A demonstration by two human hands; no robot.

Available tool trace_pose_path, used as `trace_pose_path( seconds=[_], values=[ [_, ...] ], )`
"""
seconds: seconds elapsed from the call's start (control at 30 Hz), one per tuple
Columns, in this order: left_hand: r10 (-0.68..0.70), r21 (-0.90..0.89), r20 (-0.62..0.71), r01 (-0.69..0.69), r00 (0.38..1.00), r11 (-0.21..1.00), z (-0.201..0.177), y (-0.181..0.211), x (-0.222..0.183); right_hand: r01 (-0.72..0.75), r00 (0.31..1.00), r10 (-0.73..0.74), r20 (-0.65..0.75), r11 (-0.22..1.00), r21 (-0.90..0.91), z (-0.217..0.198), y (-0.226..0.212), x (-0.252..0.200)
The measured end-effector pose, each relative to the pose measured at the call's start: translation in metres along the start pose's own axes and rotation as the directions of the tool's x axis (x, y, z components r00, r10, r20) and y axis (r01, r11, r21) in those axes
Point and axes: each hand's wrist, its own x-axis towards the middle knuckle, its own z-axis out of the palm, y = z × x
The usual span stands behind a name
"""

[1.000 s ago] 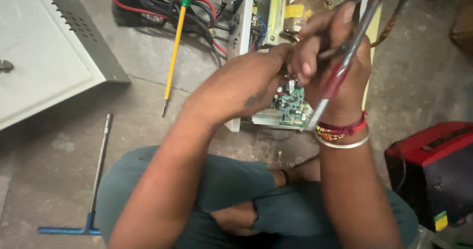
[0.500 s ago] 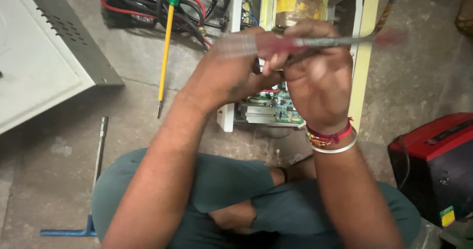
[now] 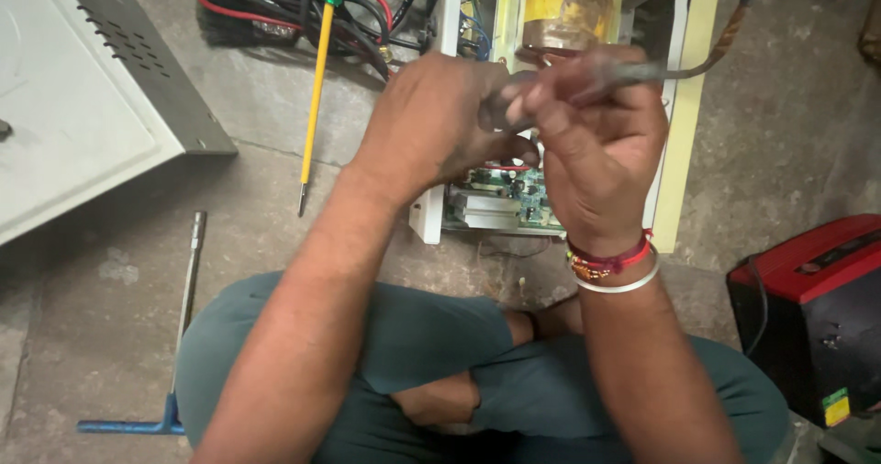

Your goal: The person works on the internal components of an open inverter casing, using a screwdriver to tighten screws on a circuit board and connecting wires by hand while sitting on the floor.

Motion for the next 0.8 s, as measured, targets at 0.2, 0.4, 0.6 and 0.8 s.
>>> trace_pose_path(
  seconds=[0.2, 0.4, 0.6, 0.8],
  values=[
    [0.285, -0.116, -0.008, -0.284, 0.958, 0.952, -0.003, -0.010, -0.006, -0.014, 0.998, 0.016, 0.053, 0.999, -0.050, -0.004, 0.001, -0.002],
    [0.184, -0.105, 0.099, -0.174, 0.978, 0.979, -0.004, -0.011, -0.008, 0.024, 0.998, -0.009, 0.067, 0.974, -0.223, 0.004, -0.003, -0.008],
    [0.214, -0.109, 0.066, -0.206, 0.975, 0.972, -0.006, -0.013, -0.008, 0.066, 0.988, -0.033, 0.152, 0.974, -0.216, -0.001, -0.010, -0.008],
    [0.252, -0.118, 0.040, -0.246, 0.967, 0.962, -0.002, -0.018, -0.007, 0.172, 0.979, -0.134, 0.154, 0.949, -0.263, -0.008, -0.023, -0.008]
  ],
)
